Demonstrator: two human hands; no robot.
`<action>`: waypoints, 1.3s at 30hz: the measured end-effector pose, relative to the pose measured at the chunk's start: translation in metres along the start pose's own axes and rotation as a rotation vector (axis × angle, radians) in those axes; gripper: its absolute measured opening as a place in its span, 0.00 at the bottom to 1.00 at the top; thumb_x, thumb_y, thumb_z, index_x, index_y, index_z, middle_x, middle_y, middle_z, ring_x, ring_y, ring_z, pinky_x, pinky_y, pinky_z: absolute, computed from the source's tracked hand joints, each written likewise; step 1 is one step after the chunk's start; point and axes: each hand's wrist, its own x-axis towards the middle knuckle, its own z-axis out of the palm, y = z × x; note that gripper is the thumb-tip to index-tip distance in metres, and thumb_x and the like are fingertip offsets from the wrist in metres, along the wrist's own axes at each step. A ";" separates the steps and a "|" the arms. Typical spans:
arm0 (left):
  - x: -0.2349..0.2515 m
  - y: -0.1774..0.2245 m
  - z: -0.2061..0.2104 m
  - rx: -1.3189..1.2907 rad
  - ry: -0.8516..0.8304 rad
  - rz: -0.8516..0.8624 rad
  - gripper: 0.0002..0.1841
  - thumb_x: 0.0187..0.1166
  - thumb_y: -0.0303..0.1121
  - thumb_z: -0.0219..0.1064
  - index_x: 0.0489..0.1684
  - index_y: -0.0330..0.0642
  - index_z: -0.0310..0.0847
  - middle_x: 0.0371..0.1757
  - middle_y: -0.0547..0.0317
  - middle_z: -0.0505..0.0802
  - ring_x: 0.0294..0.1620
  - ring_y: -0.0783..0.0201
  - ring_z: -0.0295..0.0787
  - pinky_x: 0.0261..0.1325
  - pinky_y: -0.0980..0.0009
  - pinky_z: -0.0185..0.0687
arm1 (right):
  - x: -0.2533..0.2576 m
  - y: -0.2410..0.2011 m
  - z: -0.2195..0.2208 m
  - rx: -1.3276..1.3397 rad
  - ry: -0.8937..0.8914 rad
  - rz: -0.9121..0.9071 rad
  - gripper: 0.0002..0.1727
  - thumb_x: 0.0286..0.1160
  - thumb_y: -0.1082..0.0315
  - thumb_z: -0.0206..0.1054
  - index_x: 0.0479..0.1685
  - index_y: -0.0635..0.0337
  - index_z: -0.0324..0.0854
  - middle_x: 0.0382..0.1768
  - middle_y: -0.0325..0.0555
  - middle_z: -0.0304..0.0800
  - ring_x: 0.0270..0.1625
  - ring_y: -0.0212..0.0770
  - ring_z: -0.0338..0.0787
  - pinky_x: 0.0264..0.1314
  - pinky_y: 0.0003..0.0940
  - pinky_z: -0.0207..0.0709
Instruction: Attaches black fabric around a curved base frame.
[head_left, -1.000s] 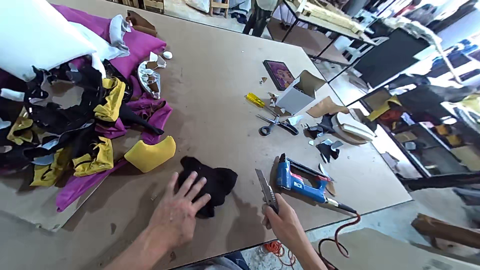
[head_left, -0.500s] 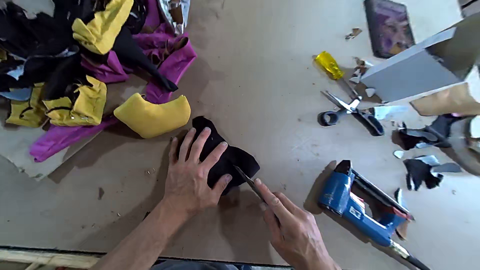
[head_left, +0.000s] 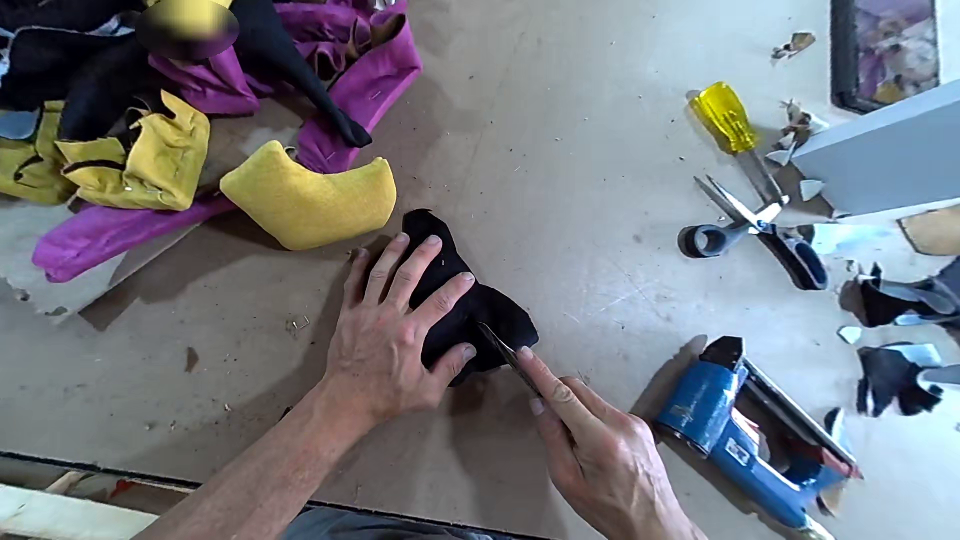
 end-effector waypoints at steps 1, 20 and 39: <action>0.000 0.000 0.000 0.001 -0.001 0.001 0.37 0.69 0.73 0.58 0.82 0.75 0.75 0.94 0.55 0.64 0.96 0.44 0.47 0.92 0.34 0.40 | 0.000 0.000 0.000 -0.002 -0.004 0.001 0.25 0.87 0.61 0.50 0.76 0.46 0.83 0.32 0.42 0.89 0.22 0.33 0.82 0.18 0.30 0.72; 0.002 0.003 -0.002 -0.025 -0.027 -0.035 0.38 0.66 0.72 0.60 0.81 0.74 0.76 0.93 0.58 0.64 0.96 0.46 0.46 0.92 0.34 0.38 | 0.020 -0.050 -0.026 -0.344 -0.249 0.031 0.34 0.70 0.70 0.57 0.83 0.48 0.77 0.25 0.47 0.78 0.10 0.41 0.73 0.07 0.35 0.64; -0.007 -0.001 -0.015 0.036 -0.065 0.114 0.52 0.59 0.81 0.59 0.89 0.65 0.66 0.96 0.57 0.59 0.98 0.44 0.36 0.87 0.23 0.30 | -0.044 -0.020 -0.027 -0.215 0.149 0.415 0.28 0.80 0.56 0.62 0.76 0.59 0.81 0.66 0.64 0.86 0.63 0.63 0.88 0.59 0.59 0.83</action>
